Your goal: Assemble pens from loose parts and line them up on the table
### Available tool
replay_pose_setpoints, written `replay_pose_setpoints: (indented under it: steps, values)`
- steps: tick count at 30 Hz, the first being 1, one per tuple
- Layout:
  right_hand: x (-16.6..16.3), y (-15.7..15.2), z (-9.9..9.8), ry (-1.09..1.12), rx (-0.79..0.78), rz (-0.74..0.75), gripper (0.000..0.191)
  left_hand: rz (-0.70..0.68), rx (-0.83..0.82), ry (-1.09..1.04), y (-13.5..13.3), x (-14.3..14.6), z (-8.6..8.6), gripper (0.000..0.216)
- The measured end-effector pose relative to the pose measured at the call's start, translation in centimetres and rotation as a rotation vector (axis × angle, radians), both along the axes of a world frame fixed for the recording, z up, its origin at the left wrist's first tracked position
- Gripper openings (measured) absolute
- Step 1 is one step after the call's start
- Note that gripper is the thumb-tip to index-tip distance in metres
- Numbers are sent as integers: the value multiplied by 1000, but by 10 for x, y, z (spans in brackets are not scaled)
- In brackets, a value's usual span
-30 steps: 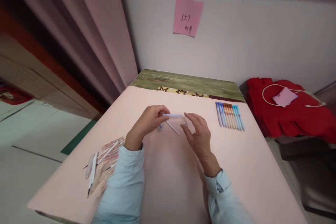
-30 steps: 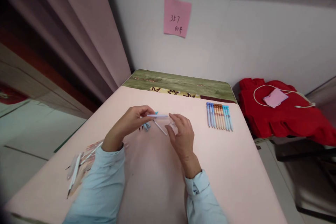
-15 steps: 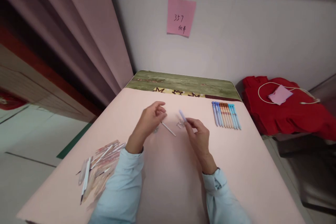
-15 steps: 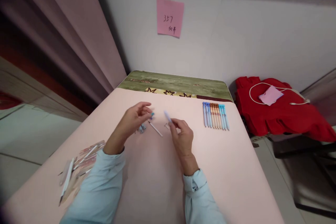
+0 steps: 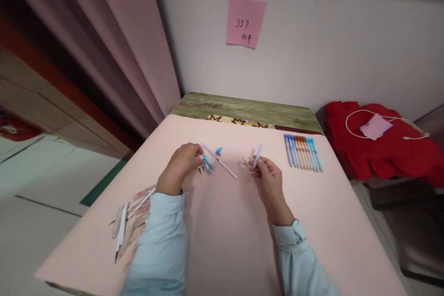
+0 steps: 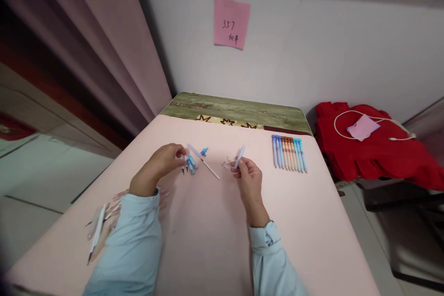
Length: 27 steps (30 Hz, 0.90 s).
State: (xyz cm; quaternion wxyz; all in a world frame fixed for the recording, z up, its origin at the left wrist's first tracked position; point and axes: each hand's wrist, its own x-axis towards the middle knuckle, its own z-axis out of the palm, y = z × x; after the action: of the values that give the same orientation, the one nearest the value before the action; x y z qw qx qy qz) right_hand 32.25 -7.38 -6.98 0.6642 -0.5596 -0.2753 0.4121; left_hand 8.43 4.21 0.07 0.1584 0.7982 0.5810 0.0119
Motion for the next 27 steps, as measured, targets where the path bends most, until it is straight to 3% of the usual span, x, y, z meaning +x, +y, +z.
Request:
replay_pose_setpoints:
  steps: [8, 16, 27]
  values:
    - [3, 1, -11, -1, 47, 30, 33, 9, -84, 123, -8, 11, 2, 57]
    - [6, 5, -24, -37, 64, 5, 38, 16, -129, 231, -9, 24, -4, 59]
    - [6, 6, -22, 29, 76, 54, 33, 7, -104, 253, -7, 26, -10, 50]
